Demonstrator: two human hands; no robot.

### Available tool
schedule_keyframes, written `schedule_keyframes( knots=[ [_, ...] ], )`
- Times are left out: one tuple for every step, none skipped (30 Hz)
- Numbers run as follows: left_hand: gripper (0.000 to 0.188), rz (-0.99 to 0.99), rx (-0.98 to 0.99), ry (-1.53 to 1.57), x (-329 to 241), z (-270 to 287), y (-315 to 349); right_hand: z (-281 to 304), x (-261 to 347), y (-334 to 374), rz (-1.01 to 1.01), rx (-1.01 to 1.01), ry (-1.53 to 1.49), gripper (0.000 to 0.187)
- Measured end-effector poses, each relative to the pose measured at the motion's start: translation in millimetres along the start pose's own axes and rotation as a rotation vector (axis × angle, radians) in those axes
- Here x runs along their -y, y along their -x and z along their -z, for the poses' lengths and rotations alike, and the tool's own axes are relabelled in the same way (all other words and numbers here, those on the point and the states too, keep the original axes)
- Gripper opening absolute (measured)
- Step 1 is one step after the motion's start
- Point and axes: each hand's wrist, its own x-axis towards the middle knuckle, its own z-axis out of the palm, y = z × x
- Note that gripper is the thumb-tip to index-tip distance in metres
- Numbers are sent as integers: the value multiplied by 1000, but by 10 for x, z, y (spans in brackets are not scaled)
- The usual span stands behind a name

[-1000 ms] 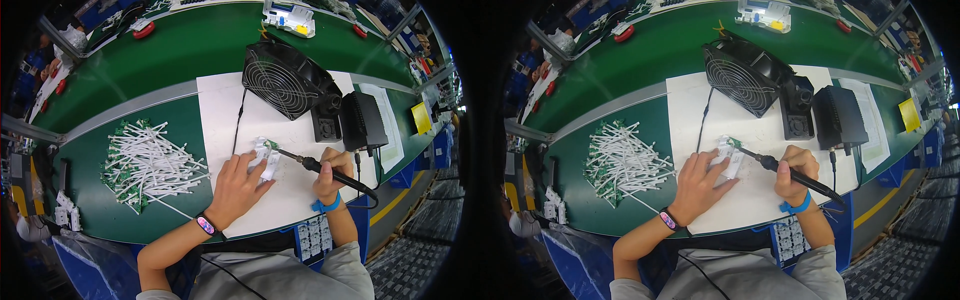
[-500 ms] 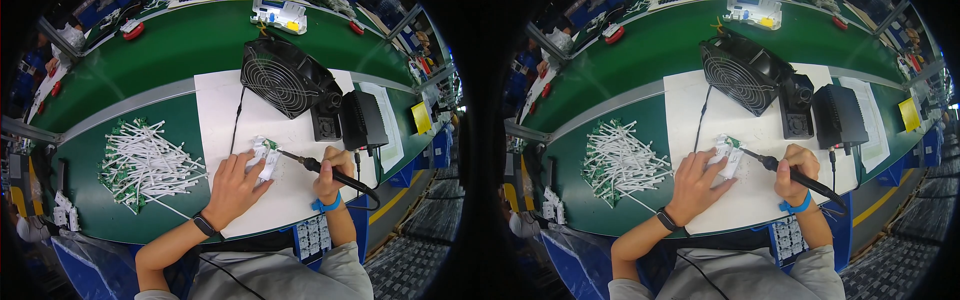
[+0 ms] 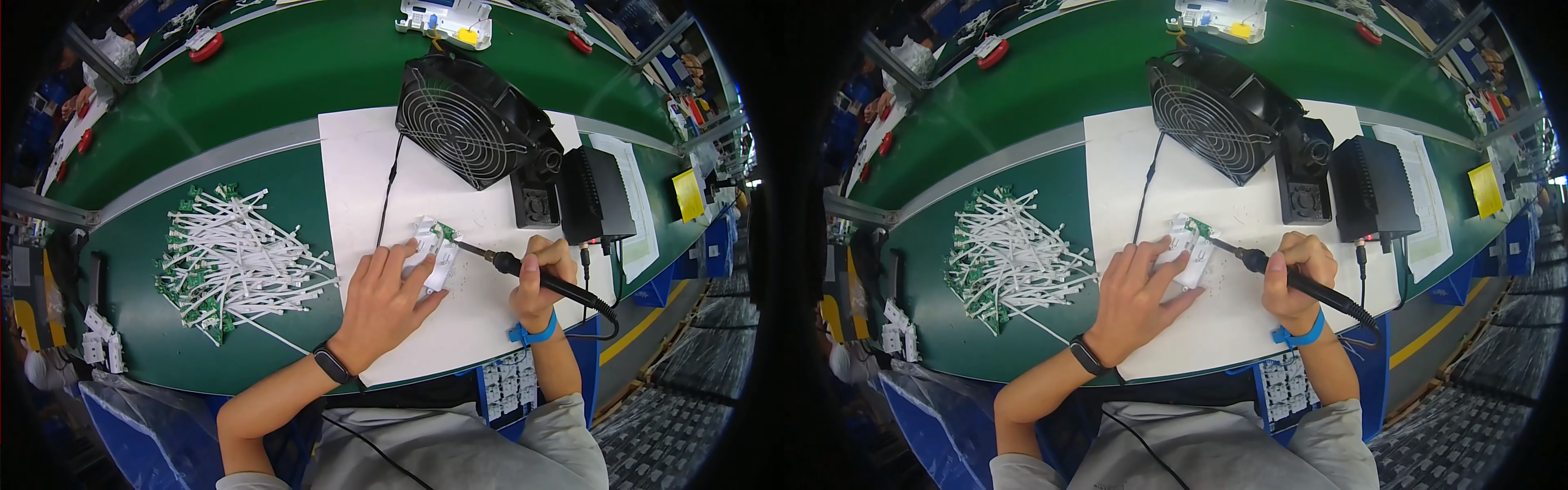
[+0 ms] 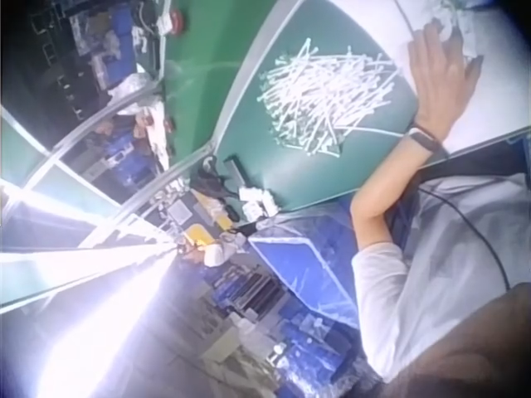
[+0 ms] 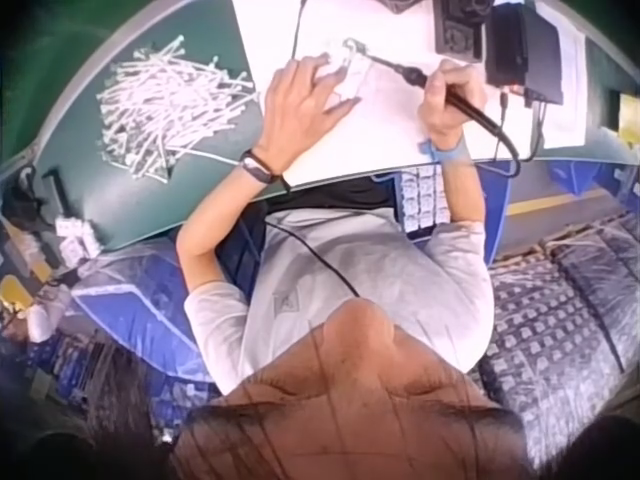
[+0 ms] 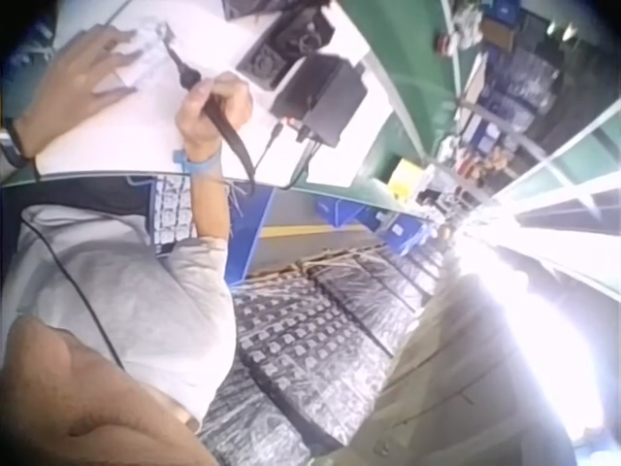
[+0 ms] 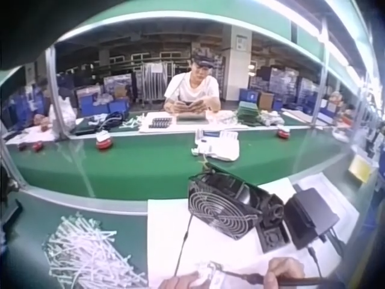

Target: Soldering wires onto small circuit boards at a factory assembly station.

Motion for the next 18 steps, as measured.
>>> schedule_keyframes(
  knots=[
    [47, 1, 2, 1, 0, 1, -1, 0, 5, -1, -8, -1, -2, 25],
    [47, 6, 6, 8, 1, 1, -2, -1, 10, -1, -13, -11, -2, 25],
    [47, 2, 5, 3, 1, 2, -3, -2, 15, -1, -21, -7, -3, 25],
    [47, 3, 6, 4, 2, 2, -4, -4, 19, 0, -26, -12, 0, 25],
    [47, 4, 8, 5, 2, 2, -4, -7, 23, 1, -30, -26, 5, 25],
    [47, 4, 7, 6, 2, 2, -6, -8, 24, -1, -33, -17, 4, 26],
    [47, 3, 6, 6, 3, 1, -5, -9, 24, -2, -33, -17, 6, 26],
    [47, 5, 8, 13, 3, 2, -5, -9, 23, -3, -35, -27, 12, 26],
    [47, 2, 5, 6, 3, 2, -5, -9, 23, -3, -32, -18, 12, 26],
    [47, 1, 5, 5, 4, 2, -5, -8, 21, -4, -31, -17, 14, 26],
    [46, 4, 5, 10, 4, 2, -5, -7, 20, -4, -28, -25, 18, 27],
    [47, 3, 6, 4, 3, 3, -4, -6, 19, -4, -21, -16, 14, 27],
    [47, 6, 9, 5, 2, 3, -3, -5, 18, -4, -12, -16, 11, 27],
    [47, 11, 12, 12, 0, 3, -2, -4, 18, -4, -1, -25, 12, 27],
    [47, 8, 11, 6, 0, 2, -3, -5, 17, -4, -5, -15, 9, 28],
    [47, 8, 11, 6, 1, 2, -3, -9, 17, -3, -6, -15, 9, 28],
    [47, 12, 13, 13, 1, 2, -2, -12, 17, -2, -8, -21, 14, 28],
    [47, 9, 12, 7, 1, 2, -1, -14, 18, -1, -10, -13, 13, 28]
  ],
)
